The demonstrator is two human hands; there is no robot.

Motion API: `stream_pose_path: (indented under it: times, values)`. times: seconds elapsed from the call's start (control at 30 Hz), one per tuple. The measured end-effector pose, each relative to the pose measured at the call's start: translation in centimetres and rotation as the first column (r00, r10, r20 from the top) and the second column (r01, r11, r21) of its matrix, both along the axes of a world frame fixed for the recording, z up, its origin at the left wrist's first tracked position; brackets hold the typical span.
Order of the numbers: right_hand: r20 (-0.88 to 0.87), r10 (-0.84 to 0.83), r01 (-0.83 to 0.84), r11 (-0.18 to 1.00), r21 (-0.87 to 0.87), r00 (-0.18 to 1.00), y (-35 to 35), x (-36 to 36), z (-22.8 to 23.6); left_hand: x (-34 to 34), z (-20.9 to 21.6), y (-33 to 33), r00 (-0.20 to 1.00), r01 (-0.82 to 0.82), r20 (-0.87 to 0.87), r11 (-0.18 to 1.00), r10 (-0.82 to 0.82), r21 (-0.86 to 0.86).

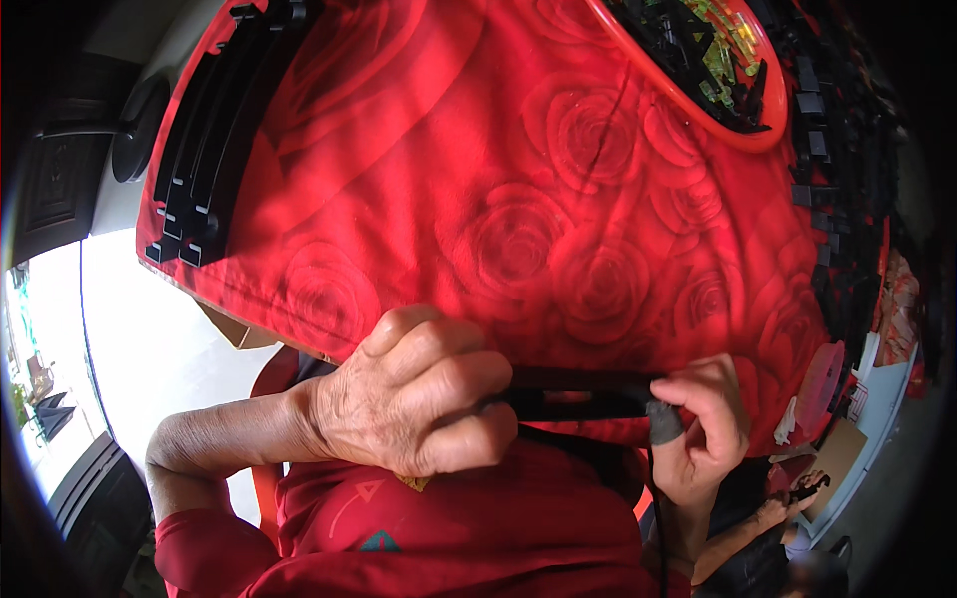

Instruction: The person picks a small level vial from a plate, inserts it into a black plastic component, and presses a black plastic part into the component by hand.

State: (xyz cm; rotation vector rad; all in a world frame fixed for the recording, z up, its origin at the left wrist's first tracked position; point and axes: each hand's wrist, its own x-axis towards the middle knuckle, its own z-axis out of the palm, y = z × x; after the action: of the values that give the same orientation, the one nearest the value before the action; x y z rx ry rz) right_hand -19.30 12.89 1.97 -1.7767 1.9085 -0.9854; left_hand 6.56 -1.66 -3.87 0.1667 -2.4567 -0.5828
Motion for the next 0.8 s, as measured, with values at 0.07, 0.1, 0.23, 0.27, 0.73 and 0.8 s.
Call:
stream_pose_path:
  times: [0.07,0.1,0.23,0.27,0.73,0.8]
  values:
    - [0.006,0.015,-0.015,1.0,-0.002,1.0,0.4,0.4,0.3,-0.4,0.1,0.5,0.995,-0.091,-0.038,0.989,0.087,-0.117]
    - [-0.019,-0.007,0.008,1.0,0.01,1.0,0.4,0.6,0.6,-0.6,0.0,0.4,0.995,-0.091,-0.041,0.99,0.086,-0.112]
    - [-0.035,0.029,-0.028,0.999,0.033,0.999,0.5,0.6,0.6,-0.5,-0.2,0.6,0.996,-0.086,-0.002,0.989,0.086,-0.123]
    - [-0.034,0.027,-0.026,0.999,0.036,0.999,0.6,0.7,0.5,-0.3,-0.1,0.7,0.997,-0.079,0.003,0.988,0.08,-0.135]
    - [-0.162,0.017,-0.03,0.997,-0.077,0.987,0.7,1.2,-2.2,-0.2,0.8,0.0,0.993,-0.017,0.121,0.999,0.013,0.028]
    - [-0.115,0.01,-0.021,0.995,-0.1,0.993,0.8,1.4,-2.4,0.0,0.9,-0.1,0.991,0.018,0.132,1.0,-0.016,-0.013]
